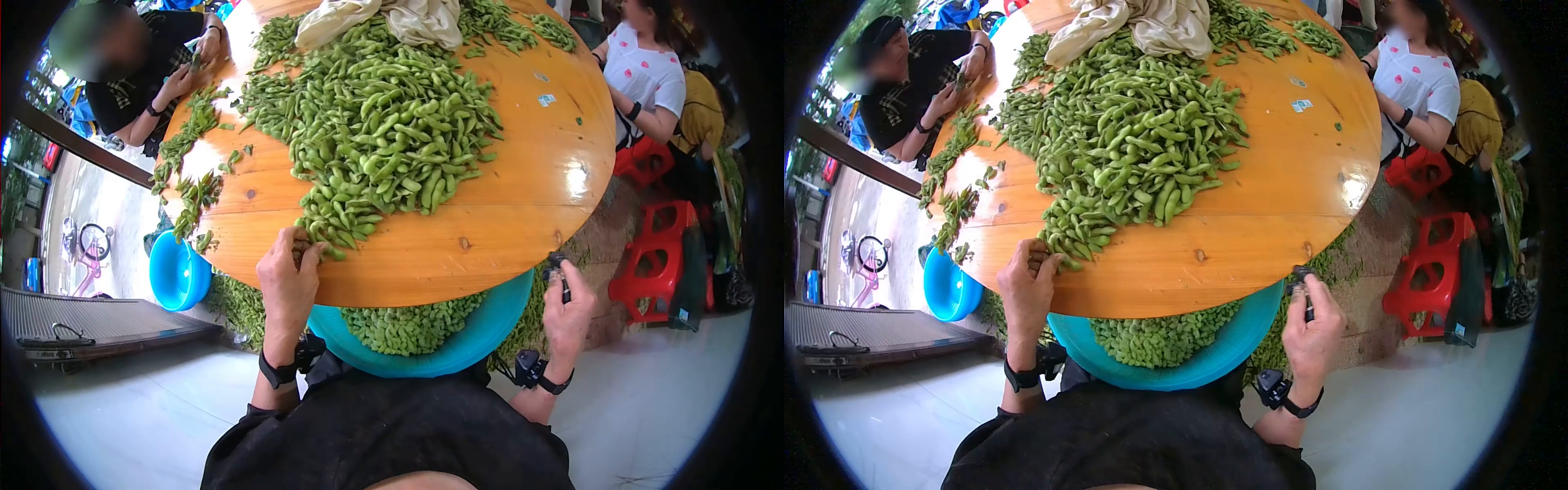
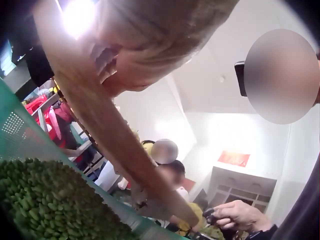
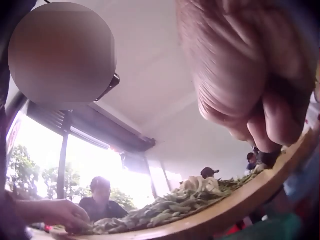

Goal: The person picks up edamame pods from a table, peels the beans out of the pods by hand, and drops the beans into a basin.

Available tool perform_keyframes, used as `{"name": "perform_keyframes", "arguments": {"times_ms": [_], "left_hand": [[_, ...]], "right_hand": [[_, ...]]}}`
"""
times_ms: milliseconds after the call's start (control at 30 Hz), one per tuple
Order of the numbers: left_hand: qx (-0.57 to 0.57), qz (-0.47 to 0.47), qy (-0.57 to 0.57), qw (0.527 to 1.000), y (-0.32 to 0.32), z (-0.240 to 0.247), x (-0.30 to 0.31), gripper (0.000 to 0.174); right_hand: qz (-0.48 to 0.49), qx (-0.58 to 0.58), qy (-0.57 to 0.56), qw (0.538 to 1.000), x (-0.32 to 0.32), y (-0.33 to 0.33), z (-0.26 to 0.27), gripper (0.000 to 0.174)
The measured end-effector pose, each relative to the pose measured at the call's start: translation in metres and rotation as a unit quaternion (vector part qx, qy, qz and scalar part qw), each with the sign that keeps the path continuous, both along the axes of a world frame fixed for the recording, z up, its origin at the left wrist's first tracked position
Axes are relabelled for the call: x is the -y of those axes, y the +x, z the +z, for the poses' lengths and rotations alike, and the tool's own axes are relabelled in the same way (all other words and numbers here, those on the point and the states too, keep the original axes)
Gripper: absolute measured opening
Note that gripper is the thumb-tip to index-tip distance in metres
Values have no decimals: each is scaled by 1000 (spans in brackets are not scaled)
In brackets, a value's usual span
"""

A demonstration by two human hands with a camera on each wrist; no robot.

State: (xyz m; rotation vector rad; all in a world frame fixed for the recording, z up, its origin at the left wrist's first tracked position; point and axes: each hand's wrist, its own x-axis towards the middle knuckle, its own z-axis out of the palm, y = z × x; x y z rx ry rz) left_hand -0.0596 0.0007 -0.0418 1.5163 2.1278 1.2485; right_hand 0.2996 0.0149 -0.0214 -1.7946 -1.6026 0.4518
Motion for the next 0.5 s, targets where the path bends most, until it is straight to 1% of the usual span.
{"name": "perform_keyframes", "arguments": {"times_ms": [33,67,100,133,200,233,267,333,367,400,433,467,500], "left_hand": [[0,2,1,1000,-1,1,1,21],[-26,-13,-6,1000,-1,3,2,20],[-52,-28,-13,998,-2,6,3,19],[-52,-28,-12,998,0,8,4,19],[-64,-36,7,997,12,11,4,19],[-65,-47,38,996,18,10,3,19],[-61,-50,36,996,23,12,2,19],[-69,-135,93,984,33,19,-4,23],[-15,-180,83,980,40,23,-6,22],[-14,-181,84,980,47,22,-7,22],[145,-220,35,964,54,20,-6,21],[300,-253,-16,920,62,18,-4,19],[394,-252,-45,882,69,19,-2,15]], "right_hand": [[32,-34,-7,999,-1,-10,5,23],[63,-68,-13,996,-2,-20,7,22],[91,-84,-15,992,-2,-28,7,21],[105,-101,-27,989,-2,-36,7,20],[161,-124,-29,979,-2,-53,8,20],[185,-136,-31,973,-2,-63,12,20],[208,-149,-34,966,-2,-72,15,20],[252,-189,-39,948,-4,-85,18,23],[260,-216,-58,939,-5,-89,15,24],[268,-244,-77,929,-6,-92,13,26],[266,-243,-77,930,-6,-96,14,26],[260,-303,-118,909,-7,-100,16,27],[252,-363,-159,883,-6,-102,17,29]]}}
